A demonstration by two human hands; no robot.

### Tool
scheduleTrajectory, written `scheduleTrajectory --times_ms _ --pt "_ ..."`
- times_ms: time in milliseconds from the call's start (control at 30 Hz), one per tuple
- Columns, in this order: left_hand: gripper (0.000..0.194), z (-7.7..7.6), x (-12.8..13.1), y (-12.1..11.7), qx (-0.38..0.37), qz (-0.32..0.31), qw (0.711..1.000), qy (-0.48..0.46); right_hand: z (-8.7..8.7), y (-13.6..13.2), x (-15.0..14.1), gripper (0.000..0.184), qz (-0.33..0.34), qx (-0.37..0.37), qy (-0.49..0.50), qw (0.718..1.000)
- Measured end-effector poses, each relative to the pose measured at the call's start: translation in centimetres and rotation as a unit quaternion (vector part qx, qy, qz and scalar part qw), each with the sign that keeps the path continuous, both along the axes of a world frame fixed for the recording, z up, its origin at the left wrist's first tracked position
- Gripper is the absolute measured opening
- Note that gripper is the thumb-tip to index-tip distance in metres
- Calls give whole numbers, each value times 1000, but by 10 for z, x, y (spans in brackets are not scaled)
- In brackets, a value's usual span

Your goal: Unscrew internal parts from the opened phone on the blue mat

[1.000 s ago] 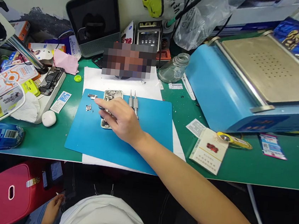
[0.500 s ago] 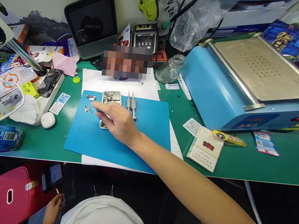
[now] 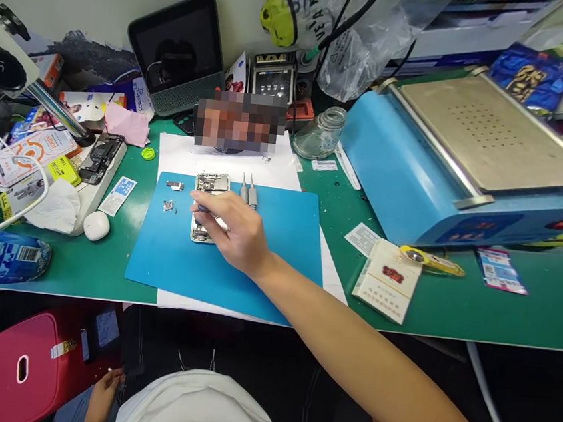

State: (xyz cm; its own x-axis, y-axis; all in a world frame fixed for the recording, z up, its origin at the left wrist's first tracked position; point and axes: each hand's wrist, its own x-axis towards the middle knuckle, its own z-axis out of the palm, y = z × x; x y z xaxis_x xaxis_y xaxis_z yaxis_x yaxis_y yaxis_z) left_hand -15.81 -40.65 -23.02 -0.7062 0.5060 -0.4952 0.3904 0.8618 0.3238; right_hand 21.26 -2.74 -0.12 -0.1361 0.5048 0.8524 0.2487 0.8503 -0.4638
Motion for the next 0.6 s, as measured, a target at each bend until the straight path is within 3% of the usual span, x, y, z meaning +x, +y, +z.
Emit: scheduleTrajectory --times_ms 100,200,367,433,500,567,600 --pt "29 13 -3 2 25 -2 997 -67 1 1 4 49 -8 3 8 1000" --pt "45 37 -5 7 73 -1 995 -66 0 3 8 47 -22 -12 21 999" --pt "52 102 14 23 188 -46 979 -62 0 3 13 41 -51 -60 40 996" --pt "46 136 34 37 307 -112 942 -79 0 2 14 36 -66 -70 42 994" --pt "46 172 60 62 407 -200 886 -99 0 3 14 30 -79 -81 41 993" --pt "47 209 90 96 475 -300 814 -146 -2 4 14 27 -89 -94 42 991" --pt "45 225 106 115 502 -374 755 -196 -3 5 15 27 -93 -101 44 989"
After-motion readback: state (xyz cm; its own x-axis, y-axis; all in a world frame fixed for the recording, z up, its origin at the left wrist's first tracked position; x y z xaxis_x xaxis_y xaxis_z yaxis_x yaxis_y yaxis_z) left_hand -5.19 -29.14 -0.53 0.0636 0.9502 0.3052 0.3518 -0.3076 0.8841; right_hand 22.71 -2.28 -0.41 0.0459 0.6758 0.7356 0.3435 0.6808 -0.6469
